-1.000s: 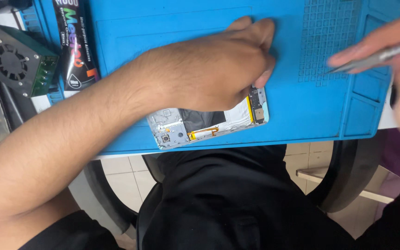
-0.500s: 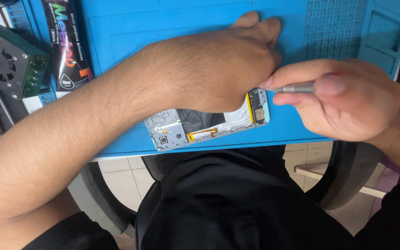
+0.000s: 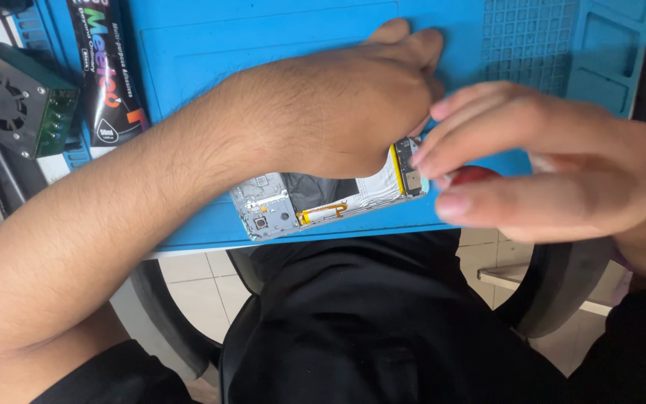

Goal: The person uses a screwdriver to remove screws from a disassembled mobile phone placed on a blue work mat. They repeatedly pick up screws, place them into a compartment on the mat, and continue unscrewing different areas of the phone chassis.

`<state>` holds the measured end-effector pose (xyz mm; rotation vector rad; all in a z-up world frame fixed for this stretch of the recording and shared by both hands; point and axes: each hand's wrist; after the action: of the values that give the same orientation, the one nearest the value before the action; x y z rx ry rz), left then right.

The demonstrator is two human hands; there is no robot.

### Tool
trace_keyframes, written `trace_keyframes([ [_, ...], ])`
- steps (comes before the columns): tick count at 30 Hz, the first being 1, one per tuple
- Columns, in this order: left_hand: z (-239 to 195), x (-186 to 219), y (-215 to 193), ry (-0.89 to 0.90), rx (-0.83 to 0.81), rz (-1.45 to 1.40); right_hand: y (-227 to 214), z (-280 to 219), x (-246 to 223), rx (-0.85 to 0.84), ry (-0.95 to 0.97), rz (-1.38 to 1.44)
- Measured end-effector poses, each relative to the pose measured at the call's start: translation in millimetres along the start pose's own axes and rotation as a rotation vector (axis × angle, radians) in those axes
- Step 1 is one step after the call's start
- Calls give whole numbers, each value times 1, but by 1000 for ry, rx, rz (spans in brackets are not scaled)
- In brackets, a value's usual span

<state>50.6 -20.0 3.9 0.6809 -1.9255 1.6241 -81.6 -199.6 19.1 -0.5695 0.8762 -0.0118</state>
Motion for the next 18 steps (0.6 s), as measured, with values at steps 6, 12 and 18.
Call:
trace_keyframes([
  [6,-2,4,-2,14,64,6,-11,8,-5,-39,-69,-55],
  [12,-6,9,3,5,135,46,-13,5,-2,-50,-102,30],
  [18,-5,7,4,48,162,49,-7,0,0,11,-110,-20],
])
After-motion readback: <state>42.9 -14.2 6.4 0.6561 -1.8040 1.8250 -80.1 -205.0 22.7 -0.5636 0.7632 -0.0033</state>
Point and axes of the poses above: each hand's wrist, its own z-axis towards the middle knuckle, its own y-axis out of the palm, x = y × z, and after that the axes turned 2 degrees about y, right-handed
